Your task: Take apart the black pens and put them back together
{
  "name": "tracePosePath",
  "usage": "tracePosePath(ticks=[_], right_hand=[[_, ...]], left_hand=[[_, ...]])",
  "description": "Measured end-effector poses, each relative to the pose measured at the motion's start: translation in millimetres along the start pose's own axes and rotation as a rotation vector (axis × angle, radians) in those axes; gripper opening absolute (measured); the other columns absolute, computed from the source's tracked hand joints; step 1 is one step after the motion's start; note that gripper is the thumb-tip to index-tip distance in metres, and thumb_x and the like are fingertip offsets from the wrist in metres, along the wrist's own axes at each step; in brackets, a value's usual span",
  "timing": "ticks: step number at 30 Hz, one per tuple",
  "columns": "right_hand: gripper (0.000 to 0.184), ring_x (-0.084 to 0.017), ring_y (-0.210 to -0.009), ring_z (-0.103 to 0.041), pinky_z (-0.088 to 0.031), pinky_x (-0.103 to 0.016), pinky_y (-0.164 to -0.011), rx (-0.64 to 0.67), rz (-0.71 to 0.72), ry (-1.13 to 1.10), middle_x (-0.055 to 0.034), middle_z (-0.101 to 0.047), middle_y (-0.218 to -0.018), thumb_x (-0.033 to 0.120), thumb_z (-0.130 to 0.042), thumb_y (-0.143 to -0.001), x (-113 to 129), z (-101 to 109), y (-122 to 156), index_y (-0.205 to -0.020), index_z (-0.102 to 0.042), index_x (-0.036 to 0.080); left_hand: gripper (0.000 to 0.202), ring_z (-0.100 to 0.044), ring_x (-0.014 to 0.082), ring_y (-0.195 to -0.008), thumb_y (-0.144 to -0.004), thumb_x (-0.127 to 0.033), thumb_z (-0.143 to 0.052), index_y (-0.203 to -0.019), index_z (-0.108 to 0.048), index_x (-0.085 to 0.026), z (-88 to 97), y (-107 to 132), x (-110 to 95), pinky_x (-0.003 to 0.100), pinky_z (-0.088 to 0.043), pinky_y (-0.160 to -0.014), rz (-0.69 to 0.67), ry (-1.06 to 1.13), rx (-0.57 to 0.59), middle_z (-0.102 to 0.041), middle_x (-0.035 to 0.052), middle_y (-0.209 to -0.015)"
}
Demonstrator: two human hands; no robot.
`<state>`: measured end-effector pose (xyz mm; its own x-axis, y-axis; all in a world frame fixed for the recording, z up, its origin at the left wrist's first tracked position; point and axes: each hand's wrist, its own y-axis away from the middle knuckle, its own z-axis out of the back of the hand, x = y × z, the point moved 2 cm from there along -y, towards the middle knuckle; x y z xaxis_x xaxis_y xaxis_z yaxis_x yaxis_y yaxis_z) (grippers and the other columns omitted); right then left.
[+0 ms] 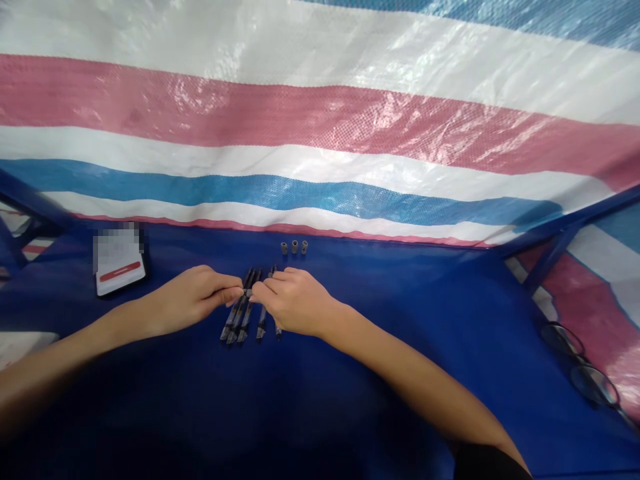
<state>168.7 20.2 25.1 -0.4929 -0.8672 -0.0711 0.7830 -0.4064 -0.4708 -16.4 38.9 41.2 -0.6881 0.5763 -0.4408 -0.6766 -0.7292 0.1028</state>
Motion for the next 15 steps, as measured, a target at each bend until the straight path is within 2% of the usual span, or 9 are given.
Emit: tracePosePath(ticks=[7, 15], right_hand=[[0.029, -0.013, -0.053, -0.045, -0.033, -0.028, -0.057, 0.097, -0.029, 0.013, -0.001, -0.053, -0.059, 0.02, -0.038, -0.095, 0.7, -4.9, 2.4, -0.074, -0.057, 0.014], [0.029, -0.015, -0.056, -0.045, -0.032, -0.028, -0.056, 0.135, -0.047, 0.02, -0.0026, -0.052, -0.058, 0.017, -0.034, -0.094, 1.4, -9.9, 0.8, -0.076, -0.056, 0.013]], left_hand=[[0.039, -0.042, 0.01, -0.051, -0.093, -0.035, -0.035, -0.062, -0.05, -0.017, -4.6, -3.7, 0.3, 0.024, -0.026, -0.056, 0.065, 0.06, 0.066, -0.048, -0.0033, -0.053], [0.037, -0.042, 0.0099, -0.051, -0.091, -0.037, -0.036, -0.064, -0.053, -0.018, -3.9, -5.3, 1.7, 0.023, -0.027, -0.057, 0.079, 0.031, 0.065, -0.048, -0.0034, -0.053]])
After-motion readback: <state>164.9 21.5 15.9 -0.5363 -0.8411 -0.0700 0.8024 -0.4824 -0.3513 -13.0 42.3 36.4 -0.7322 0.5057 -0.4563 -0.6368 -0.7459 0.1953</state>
